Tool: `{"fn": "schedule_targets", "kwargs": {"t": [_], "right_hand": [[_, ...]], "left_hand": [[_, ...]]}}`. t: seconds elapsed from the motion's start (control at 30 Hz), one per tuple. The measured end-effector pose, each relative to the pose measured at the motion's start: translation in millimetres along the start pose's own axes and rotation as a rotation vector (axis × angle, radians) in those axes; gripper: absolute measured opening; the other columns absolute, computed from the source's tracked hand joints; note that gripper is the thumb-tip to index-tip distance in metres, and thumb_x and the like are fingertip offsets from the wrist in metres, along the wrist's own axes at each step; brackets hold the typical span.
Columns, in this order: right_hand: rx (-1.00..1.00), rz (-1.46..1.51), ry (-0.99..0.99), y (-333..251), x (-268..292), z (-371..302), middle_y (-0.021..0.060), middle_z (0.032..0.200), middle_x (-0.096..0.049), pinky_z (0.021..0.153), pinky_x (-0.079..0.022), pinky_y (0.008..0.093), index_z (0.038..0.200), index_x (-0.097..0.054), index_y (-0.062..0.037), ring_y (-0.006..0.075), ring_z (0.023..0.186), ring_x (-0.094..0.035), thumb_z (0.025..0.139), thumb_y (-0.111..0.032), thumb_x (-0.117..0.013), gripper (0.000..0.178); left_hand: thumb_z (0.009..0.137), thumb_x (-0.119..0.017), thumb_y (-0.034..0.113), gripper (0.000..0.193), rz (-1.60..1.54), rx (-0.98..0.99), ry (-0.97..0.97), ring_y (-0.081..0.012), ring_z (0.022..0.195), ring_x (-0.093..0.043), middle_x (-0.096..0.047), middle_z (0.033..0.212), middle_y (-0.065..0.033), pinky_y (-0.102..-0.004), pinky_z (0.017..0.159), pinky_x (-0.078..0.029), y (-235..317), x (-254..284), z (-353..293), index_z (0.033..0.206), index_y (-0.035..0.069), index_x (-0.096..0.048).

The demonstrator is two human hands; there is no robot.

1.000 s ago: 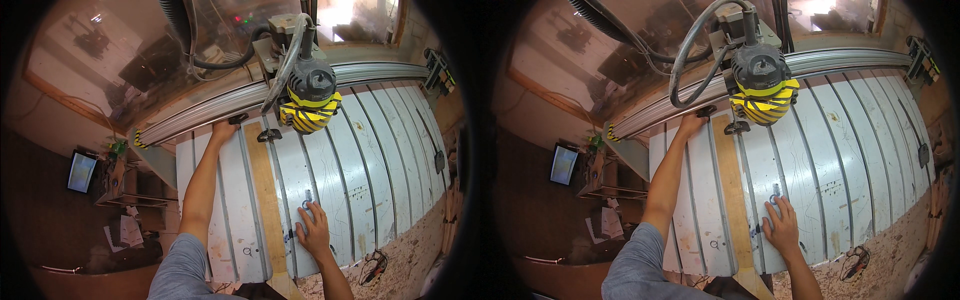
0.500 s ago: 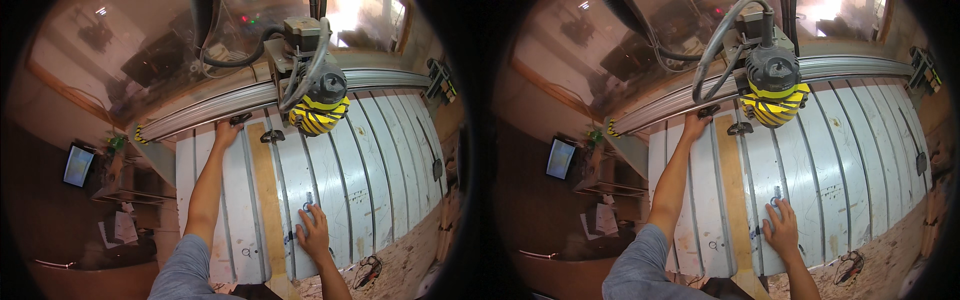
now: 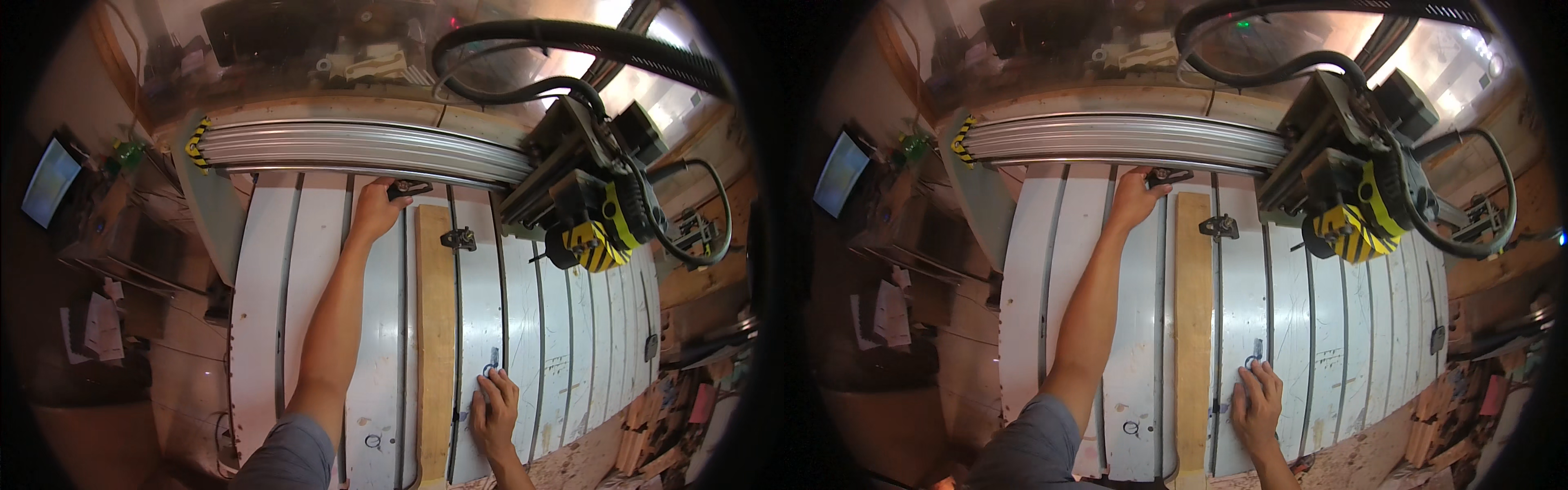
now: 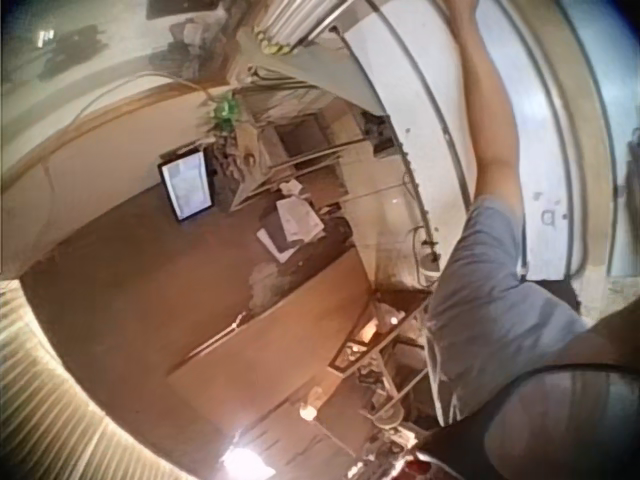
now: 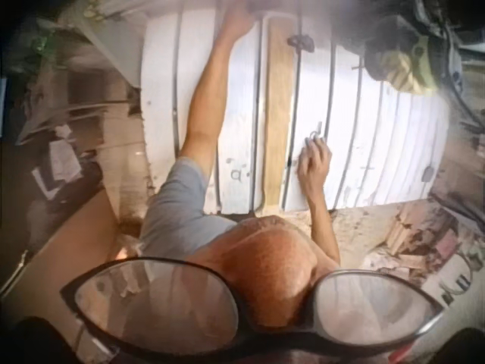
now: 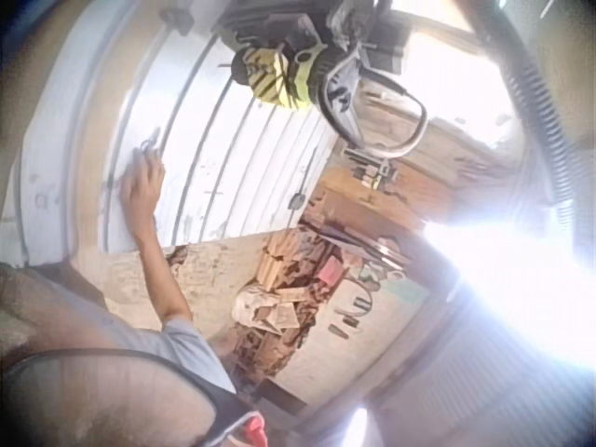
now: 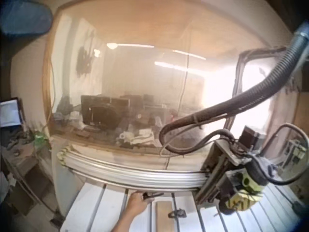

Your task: The person prepares a CNC machine by placing a wooden board on the bed, adjusting a sensor module on the board, and then positioning the machine head over the sensor.

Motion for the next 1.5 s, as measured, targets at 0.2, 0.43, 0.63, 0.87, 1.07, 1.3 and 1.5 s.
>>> {"fn": "schedule_targets", "kwargs": {"t": [0.2, 0.43, 0.63, 0.87, 1.07, 1.3, 1.5], "right_hand": [[0.170, 0.124, 0.090, -88, 38, 123, 0.0170, 0.106, -0.073, 0.084, -0.055, 0.0396, 0.106, -0.074, 0.0013, 0.0328, 0.097, -0.070, 0.089, 0.002, -0.074, 0.016], [0.421, 0.033, 0.084, -144, -55, 281, 0.0226, 0.135, -0.064, 0.102, -0.053, 0.0492, 0.132, -0.065, 0.0000, 0.0448, 0.118, -0.064, 0.097, -0.005, -0.066, 0.036], [0.461, -0.160, -0.016, -142, -105, 329, 0.0265, 0.135, -0.063, 0.101, -0.052, 0.0536, 0.132, -0.066, 0.0001, 0.0461, 0.119, -0.062, 0.095, 0.000, -0.058, 0.038], [0.580, -0.306, 0.050, -129, -97, 323, 0.0220, 0.116, -0.070, 0.091, -0.056, 0.0499, 0.118, -0.073, -0.0024, 0.0424, 0.104, -0.068, 0.088, -0.002, -0.061, 0.032], [0.555, -0.316, -0.004, -139, -82, 304, 0.0168, 0.106, -0.070, 0.078, -0.060, 0.0436, 0.127, -0.067, -0.0006, 0.0345, 0.097, -0.070, 0.087, -0.003, -0.065, 0.041], [0.395, -0.295, -0.104, -121, -95, 312, 0.0158, 0.105, -0.069, 0.072, -0.059, 0.0458, 0.144, -0.058, -0.0045, 0.0370, 0.091, -0.071, 0.092, -0.006, -0.065, 0.052], [0.664, -0.289, 0.181, -130, -103, 324, 0.0164, 0.104, -0.071, 0.078, -0.059, 0.0487, 0.134, -0.063, -0.0096, 0.0401, 0.092, -0.072, 0.089, -0.005, -0.064, 0.045]], "left_hand": [[0.079, -0.087, 0.008, 0.043, -0.121, 0.057, -0.036, -0.0370, 0.112, -0.070, -0.075, 0.116, -0.0218, -0.0420, 0.098, -0.053, 1, 7, 4, 0.119, -0.001, -0.071], [0.080, -0.084, 0.006, 0.045, -0.133, 0.008, -0.082, -0.0365, 0.114, -0.068, -0.074, 0.119, -0.0199, -0.0429, 0.100, -0.053, -1, 2, 11, 0.122, 0.000, -0.069], [0.078, -0.081, 0.002, 0.052, -0.166, -0.100, -0.009, -0.0346, 0.125, -0.063, -0.068, 0.132, -0.0197, -0.0409, 0.104, -0.050, -4, 5, 15, 0.128, 0.001, -0.066], [0.077, -0.085, 0.005, 0.065, -0.176, -0.010, -0.070, -0.0390, 0.133, -0.056, -0.062, 0.139, -0.0212, -0.0430, 0.111, -0.046, -4, 6, 12, 0.137, 0.002, -0.060], [0.076, -0.083, -0.001, 0.060, -0.157, -0.083, 0.014, -0.0365, 0.123, -0.061, -0.065, 0.131, -0.0204, -0.0424, 0.103, -0.051, 1, 12, 9, 0.132, 0.002, -0.061], [0.078, -0.076, -0.011, 0.050, -0.243, 0.024, -0.041, -0.0238, 0.101, -0.071, -0.071, 0.114, -0.0130, -0.0368, 0.083, -0.062, 12, 14, 7, 0.125, 0.001, -0.065], [0.079, -0.074, -0.013, 0.051, -0.273, 0.008, -0.061, -0.0219, 0.102, -0.070, -0.071, 0.117, -0.0124, -0.0356, 0.083, -0.062, 13, 12, 9, 0.127, 0.001, -0.064]]}}
Point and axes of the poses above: each hand's wrist, its own z-axis towards the middle knuckle, its own x-axis out of the back of the hand, y = z × x, the point moved 6 cm from there along z, towards the middle knuckle
